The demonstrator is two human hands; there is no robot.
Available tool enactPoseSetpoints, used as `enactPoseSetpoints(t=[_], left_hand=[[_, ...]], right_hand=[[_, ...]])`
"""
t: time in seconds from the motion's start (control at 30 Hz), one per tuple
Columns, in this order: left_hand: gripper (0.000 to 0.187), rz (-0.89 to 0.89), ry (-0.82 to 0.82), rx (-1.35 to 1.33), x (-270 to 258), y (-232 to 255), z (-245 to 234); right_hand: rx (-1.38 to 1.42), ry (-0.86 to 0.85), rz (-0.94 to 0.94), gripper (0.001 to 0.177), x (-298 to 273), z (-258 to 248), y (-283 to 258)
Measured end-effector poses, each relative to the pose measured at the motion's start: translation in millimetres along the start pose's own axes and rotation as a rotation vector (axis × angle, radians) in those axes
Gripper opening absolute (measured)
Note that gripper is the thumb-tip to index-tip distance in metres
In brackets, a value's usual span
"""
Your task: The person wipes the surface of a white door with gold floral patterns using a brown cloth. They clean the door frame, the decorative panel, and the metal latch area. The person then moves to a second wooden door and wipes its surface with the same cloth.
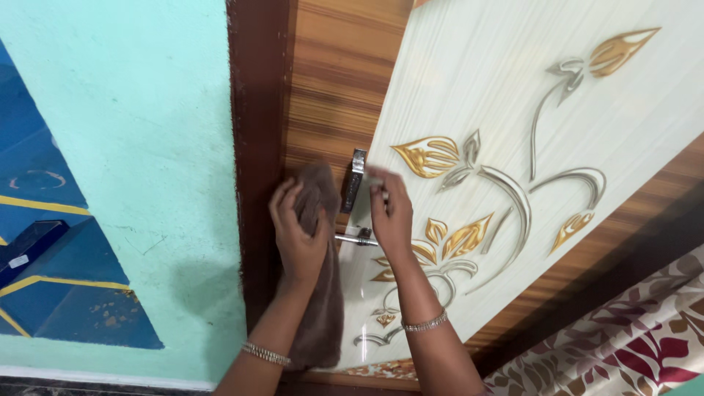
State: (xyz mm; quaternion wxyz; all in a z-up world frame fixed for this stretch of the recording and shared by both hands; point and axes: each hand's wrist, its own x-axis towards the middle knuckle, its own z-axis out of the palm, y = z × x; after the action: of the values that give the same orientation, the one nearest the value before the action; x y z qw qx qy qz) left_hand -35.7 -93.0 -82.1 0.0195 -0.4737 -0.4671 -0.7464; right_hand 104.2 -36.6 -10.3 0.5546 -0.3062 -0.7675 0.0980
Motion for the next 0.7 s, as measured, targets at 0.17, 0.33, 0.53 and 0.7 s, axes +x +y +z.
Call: enactPoseSetpoints(t=[0.17, 0.33, 0.53, 0.7], left_hand=[[0.064, 0.412, -0.086, 0.451, 72, 12, 20], [0.067, 0.430, -0.145, 0.770, 61, -29, 41], [0.055, 0.238, -0.506, 0.945, -28, -83, 20], [0.046, 0.193, -0.643, 0.719, -39, -90, -7]], right_hand=[[-0.131, 0.128, -0.067, 0.036, 21, 46, 13], [-0.249, 0.128, 0.055, 0.029, 16, 61, 33], [-0.291, 0.167, 0.058, 0.024, 11, 70, 38], [-0.318, 0.203, 0.043, 0.026, 9, 73, 34]])
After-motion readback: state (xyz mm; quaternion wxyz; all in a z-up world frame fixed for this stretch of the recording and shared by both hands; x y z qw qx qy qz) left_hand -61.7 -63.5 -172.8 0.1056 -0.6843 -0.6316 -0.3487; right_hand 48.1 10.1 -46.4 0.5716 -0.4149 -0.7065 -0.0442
